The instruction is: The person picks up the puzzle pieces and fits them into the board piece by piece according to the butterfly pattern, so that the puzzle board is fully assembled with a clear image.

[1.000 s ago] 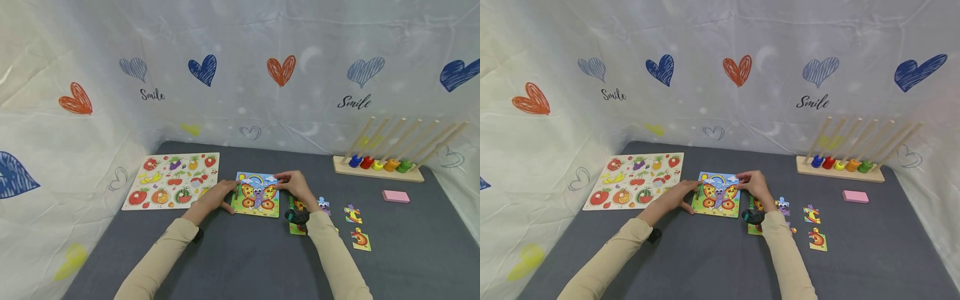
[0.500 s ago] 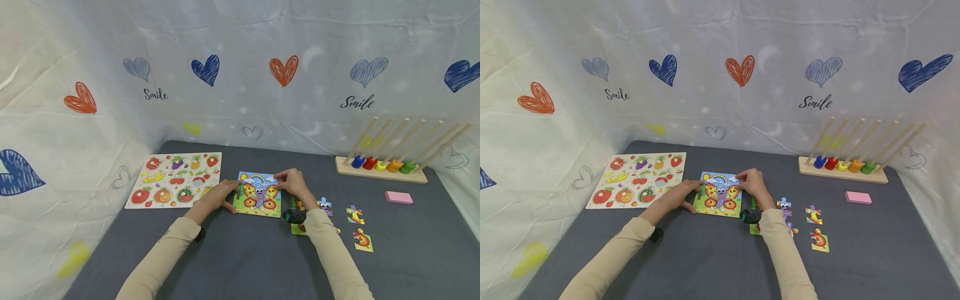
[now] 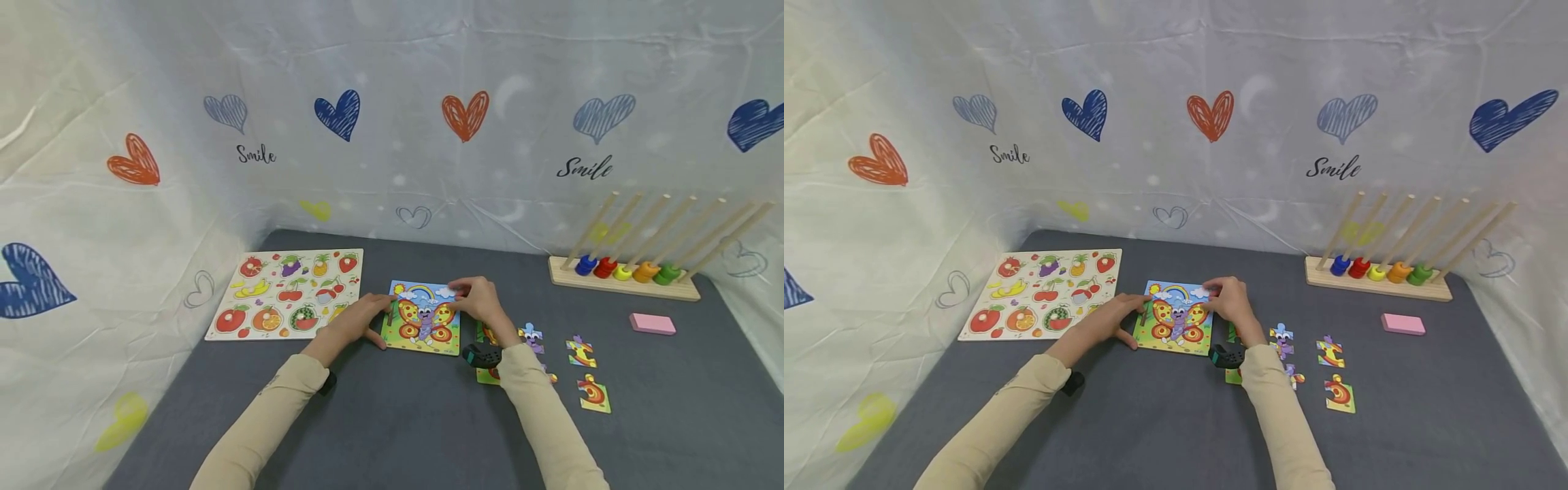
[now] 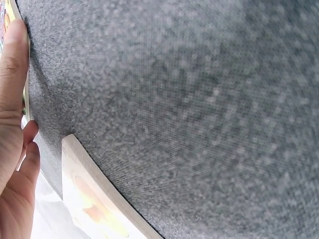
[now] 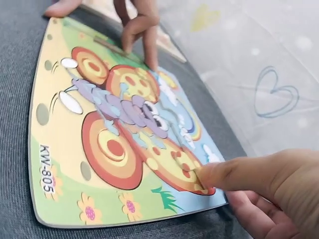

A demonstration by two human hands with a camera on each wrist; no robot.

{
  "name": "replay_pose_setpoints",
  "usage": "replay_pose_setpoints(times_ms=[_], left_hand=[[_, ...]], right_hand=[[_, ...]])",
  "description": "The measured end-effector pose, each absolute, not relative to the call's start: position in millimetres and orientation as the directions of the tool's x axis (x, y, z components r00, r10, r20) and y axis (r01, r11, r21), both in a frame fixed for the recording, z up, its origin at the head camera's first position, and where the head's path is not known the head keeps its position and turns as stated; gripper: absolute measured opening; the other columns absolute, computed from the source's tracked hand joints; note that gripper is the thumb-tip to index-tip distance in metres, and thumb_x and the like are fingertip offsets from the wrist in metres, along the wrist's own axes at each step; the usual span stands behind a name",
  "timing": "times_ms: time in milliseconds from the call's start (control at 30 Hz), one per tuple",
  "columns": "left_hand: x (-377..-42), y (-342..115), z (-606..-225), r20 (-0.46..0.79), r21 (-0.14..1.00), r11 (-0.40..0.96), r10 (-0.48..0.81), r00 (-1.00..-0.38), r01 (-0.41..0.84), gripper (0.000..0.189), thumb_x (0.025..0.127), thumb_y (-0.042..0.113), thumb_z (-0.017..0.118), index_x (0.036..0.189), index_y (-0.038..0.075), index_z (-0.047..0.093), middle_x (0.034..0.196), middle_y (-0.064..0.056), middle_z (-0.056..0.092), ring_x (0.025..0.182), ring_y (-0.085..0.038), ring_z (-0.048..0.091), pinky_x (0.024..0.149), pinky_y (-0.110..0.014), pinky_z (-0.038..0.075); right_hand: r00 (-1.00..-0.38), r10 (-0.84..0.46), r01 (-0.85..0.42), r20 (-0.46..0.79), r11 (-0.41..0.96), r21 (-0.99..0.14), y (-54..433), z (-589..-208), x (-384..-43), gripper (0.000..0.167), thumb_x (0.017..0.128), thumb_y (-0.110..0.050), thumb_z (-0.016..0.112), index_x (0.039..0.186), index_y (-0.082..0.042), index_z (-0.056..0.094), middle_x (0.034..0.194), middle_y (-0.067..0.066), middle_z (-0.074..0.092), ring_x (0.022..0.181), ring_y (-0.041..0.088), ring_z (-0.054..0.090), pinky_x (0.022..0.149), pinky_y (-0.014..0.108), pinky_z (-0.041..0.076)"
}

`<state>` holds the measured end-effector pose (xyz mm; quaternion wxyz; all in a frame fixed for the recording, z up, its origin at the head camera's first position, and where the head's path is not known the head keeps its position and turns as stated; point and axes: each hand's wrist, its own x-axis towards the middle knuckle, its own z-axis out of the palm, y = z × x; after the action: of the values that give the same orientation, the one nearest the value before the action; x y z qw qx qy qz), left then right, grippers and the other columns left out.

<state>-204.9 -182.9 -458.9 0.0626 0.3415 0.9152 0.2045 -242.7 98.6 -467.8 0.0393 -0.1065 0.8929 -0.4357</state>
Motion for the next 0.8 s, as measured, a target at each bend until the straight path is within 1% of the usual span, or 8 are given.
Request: replay_pose_setpoints(times_ms=[100,200,300,433,533,633,700,800], left_hand=[[-204.9,-182.3,-458.9,0.022,0.419,0.684,0.650,-0.760,0.597,0.060,0.066,0.031,0.087,0.107,0.000,0.057,0.141,-0.017,0.048,0.120,-0.034,0.050,0.096,-0.042,0.045],[-205.8,-182.9,-460.1,0.025,0.422,0.680,0.653,-0.757,0.600,0.060,0.066,0.031,0.087,0.108,0.000,0.058,0.140,-0.018,0.048,0.121,-0.035,0.049,0.098,-0.043,0.044],[-207.2,-183.6,-461.8,0.032,0.423,0.671,0.660,-0.750,0.609,0.063,0.066,0.032,0.087,0.112,-0.001,0.058,0.140,-0.018,0.048,0.122,-0.035,0.049,0.100,-0.044,0.042],[-208.9,-184.1,-464.2,0.050,0.419,0.661,0.668,-0.743,0.622,0.074,0.065,0.032,0.087,0.123,-0.003,0.056,0.136,-0.018,0.052,0.120,-0.034,0.050,0.100,-0.043,0.042],[-209.1,-184.4,-464.9,0.061,0.422,0.656,0.668,-0.742,0.625,0.085,0.064,0.031,0.088,0.131,-0.005,0.051,0.128,-0.018,0.057,0.116,-0.033,0.052,0.098,-0.043,0.043],[-208.9,-184.5,-464.5,0.058,0.431,0.657,0.664,-0.745,0.619,0.093,0.063,0.030,0.088,0.136,-0.007,0.046,0.117,-0.016,0.061,0.111,-0.031,0.054,0.096,-0.043,0.043],[-209.2,-184.5,-464.2,0.048,0.431,0.665,0.658,-0.751,0.610,0.094,0.063,0.031,0.089,0.137,-0.007,0.045,0.115,-0.015,0.062,0.111,-0.031,0.054,0.096,-0.043,0.043],[-210.3,-184.6,-464.2,0.028,0.432,0.679,0.648,-0.761,0.594,0.095,0.063,0.032,0.089,0.138,-0.006,0.045,0.115,-0.014,0.062,0.112,-0.030,0.054,0.097,-0.042,0.043]], right_hand=[[-0.980,-0.196,-0.129,0.028,0.528,-0.839,104.9,-469.4,-239.5,0.037,0.078,-0.007,0.079,0.112,0.003,0.069,0.092,0.016,0.069,0.080,0.026,0.065,0.065,0.034,0.053],[-0.984,-0.180,-0.085,0.008,0.424,-0.902,112.1,-469.7,-235.8,0.037,0.082,-0.003,0.074,0.117,0.004,0.066,0.106,0.022,0.068,0.096,0.032,0.066,0.078,0.039,0.055],[-0.982,-0.190,-0.052,-0.012,0.327,-0.943,120.5,-470.0,-232.7,0.038,0.085,-0.001,0.071,0.120,0.007,0.062,0.116,0.025,0.063,0.104,0.036,0.063,0.084,0.038,0.054],[-0.977,-0.213,-0.035,-0.023,0.267,-0.963,132.8,-470.0,-226.9,0.042,0.086,-0.003,0.071,0.124,0.008,0.059,0.123,0.026,0.060,0.109,0.036,0.060,0.085,0.031,0.054],[-0.974,-0.224,-0.020,-0.035,0.241,-0.970,143.1,-468.4,-220.0,0.046,0.086,-0.007,0.072,0.128,0.007,0.056,0.127,0.026,0.057,0.111,0.031,0.061,0.085,0.025,0.053],[-0.973,-0.226,0.010,-0.054,0.191,-0.982,154.1,-467.1,-212.3,0.049,0.086,-0.009,0.072,0.130,0.006,0.054,0.130,0.026,0.054,0.108,0.020,0.062,0.085,0.021,0.052],[-0.970,-0.237,0.024,-0.062,0.159,-0.987,162.2,-467.3,-207.3,0.052,0.087,-0.011,0.072,0.132,0.007,0.052,0.133,0.027,0.051,0.106,0.013,0.063,0.085,0.019,0.051],[-0.965,-0.255,0.032,-0.062,0.121,-0.992,173.7,-468.4,-199.9,0.054,0.088,-0.010,0.071,0.133,0.009,0.049,0.134,0.030,0.049,0.105,0.009,0.063,0.085,0.020,0.051]])
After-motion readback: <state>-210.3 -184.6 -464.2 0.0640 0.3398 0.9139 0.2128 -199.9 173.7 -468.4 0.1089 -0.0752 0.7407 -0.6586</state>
